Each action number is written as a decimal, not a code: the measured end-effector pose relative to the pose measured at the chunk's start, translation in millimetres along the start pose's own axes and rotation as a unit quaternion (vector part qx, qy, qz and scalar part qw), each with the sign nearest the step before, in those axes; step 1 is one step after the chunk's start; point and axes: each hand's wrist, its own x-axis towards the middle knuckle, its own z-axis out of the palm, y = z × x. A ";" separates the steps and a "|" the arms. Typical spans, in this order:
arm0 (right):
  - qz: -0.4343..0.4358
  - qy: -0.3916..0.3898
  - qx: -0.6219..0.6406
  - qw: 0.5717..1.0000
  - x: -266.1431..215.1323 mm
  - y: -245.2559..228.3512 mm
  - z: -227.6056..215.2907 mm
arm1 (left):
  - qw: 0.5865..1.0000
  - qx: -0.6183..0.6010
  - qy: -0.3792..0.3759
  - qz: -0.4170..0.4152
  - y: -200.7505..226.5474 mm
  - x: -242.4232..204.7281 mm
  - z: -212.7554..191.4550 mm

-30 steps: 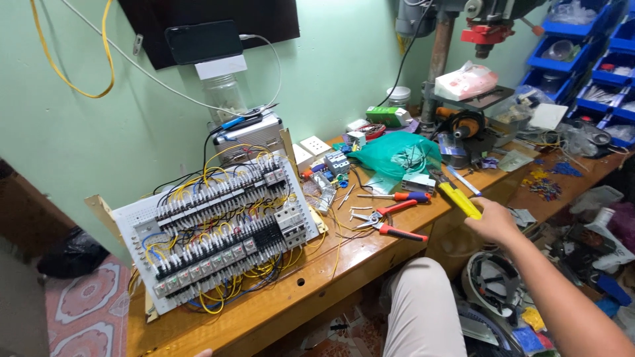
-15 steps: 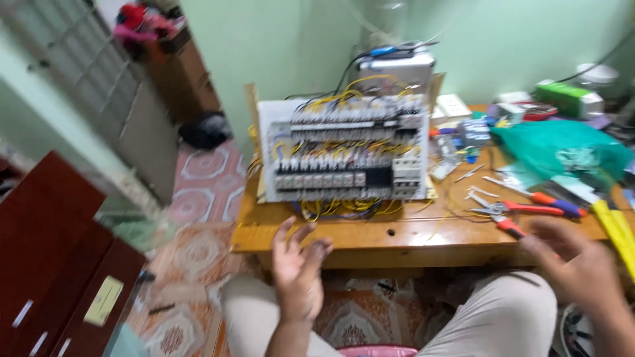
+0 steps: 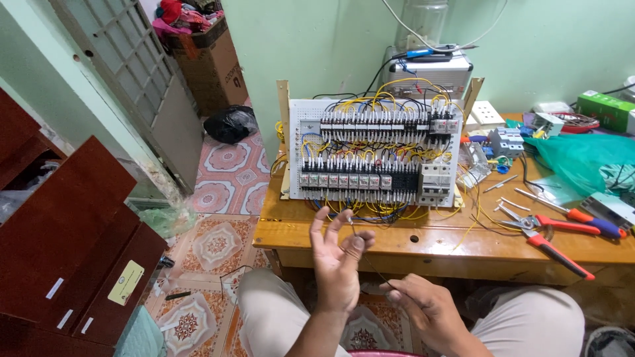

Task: The person sits at a workbench and works on an electrical panel. They use pliers to strip the insulation from wires and a screwdriver to connect the wires to terminals on the panel.

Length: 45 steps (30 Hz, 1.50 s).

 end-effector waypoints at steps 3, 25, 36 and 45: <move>-0.046 0.008 -0.026 0.999 -13.7 10.8 -7.8 | 0.999 0.042 0.017 0.024 0.0 4.8 -4.1; -0.015 -0.093 -0.152 0.984 -2.1 -16.5 -67.8 | 0.833 0.448 -0.325 0.015 -10.6 -38.5 5.4; -0.056 -0.062 -0.148 0.985 -7.9 -5.7 -67.9 | 0.826 0.453 -0.335 0.022 -29.3 -42.0 -16.5; 0.282 0.011 -0.174 0.943 67.0 73.3 -189.2 | 0.852 0.466 -0.220 -0.089 -24.3 -40.8 -40.6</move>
